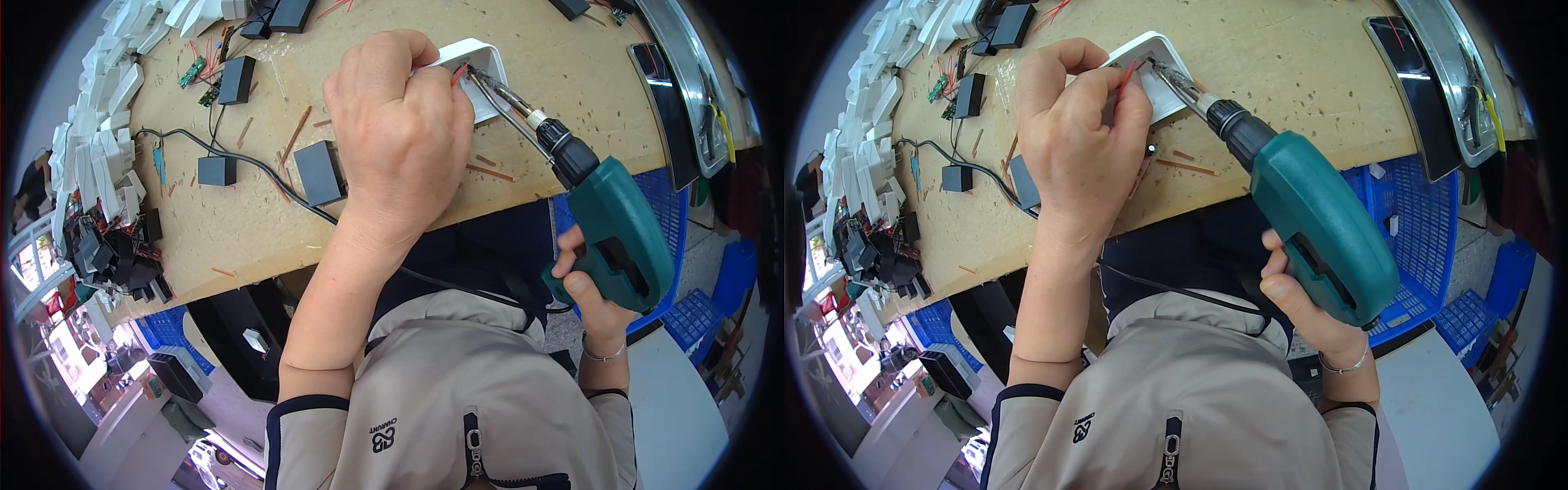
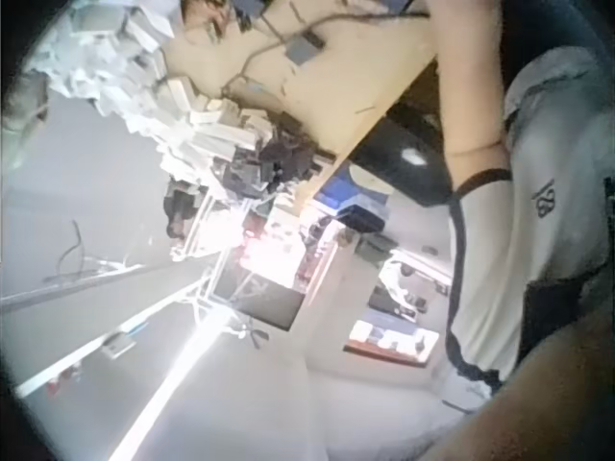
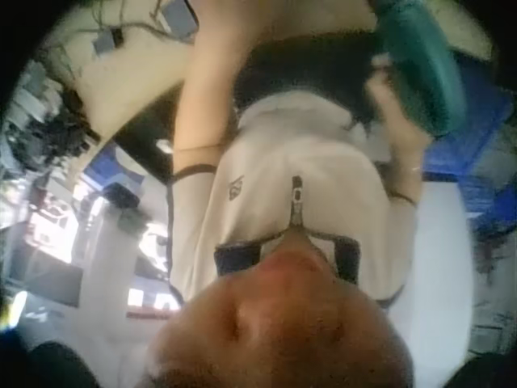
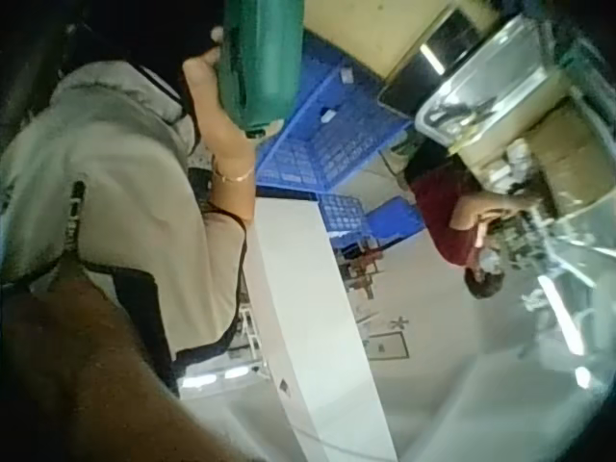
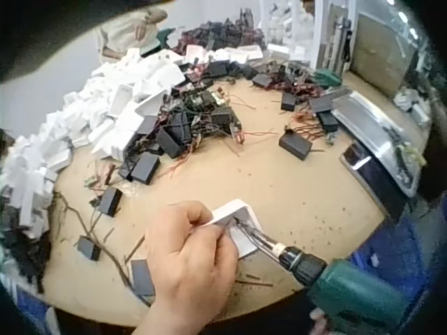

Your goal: Soldering wires onto small electronic components housed in white plastic casings at a manual workstation.

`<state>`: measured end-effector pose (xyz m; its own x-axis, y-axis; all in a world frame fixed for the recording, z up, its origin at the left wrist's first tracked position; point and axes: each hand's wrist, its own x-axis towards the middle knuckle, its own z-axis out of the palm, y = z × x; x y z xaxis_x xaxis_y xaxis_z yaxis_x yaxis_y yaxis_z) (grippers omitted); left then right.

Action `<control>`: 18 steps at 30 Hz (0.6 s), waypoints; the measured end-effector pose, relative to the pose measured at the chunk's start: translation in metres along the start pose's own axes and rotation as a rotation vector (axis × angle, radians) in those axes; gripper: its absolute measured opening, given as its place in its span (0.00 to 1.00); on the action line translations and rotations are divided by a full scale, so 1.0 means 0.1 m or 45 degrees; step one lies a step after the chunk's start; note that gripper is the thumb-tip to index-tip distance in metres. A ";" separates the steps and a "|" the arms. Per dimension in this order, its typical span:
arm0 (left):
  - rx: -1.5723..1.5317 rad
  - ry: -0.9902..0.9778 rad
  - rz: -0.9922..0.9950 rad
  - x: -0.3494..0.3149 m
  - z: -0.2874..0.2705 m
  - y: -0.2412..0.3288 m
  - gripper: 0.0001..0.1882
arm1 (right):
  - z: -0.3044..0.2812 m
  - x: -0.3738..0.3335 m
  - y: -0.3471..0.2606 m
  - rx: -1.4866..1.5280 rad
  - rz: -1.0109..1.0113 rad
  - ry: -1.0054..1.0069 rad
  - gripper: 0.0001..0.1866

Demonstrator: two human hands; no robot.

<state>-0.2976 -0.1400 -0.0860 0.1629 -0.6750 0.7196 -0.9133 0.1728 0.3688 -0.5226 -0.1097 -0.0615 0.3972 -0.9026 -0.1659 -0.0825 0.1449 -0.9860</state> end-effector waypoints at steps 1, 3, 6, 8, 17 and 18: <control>0.008 -0.001 0.006 0.00 0.00 0.00 0.05 | 0.01 0.00 0.00 0.000 -0.001 0.000 0.28; 0.002 -0.001 0.005 0.00 0.00 0.00 0.04 | 0.03 0.01 0.01 0.030 -0.091 0.013 0.32; -0.003 -0.002 0.002 0.00 0.00 0.00 0.04 | 0.02 -0.02 0.03 0.070 -0.041 0.021 0.35; -0.002 -0.004 0.001 -0.01 0.01 0.00 0.04 | 0.03 -0.02 0.02 0.071 -0.038 0.020 0.35; 0.010 -0.012 -0.004 0.00 0.00 0.00 0.04 | -0.01 -0.01 0.03 0.038 -0.006 -0.034 0.35; 0.007 -0.012 -0.003 0.00 0.00 0.00 0.04 | -0.01 -0.01 0.04 0.024 -0.011 -0.043 0.35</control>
<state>-0.2980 -0.1399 -0.0863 0.1616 -0.6824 0.7129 -0.9150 0.1669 0.3672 -0.5247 -0.1089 -0.0649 0.4287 -0.8896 -0.1575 -0.0615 0.1452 -0.9875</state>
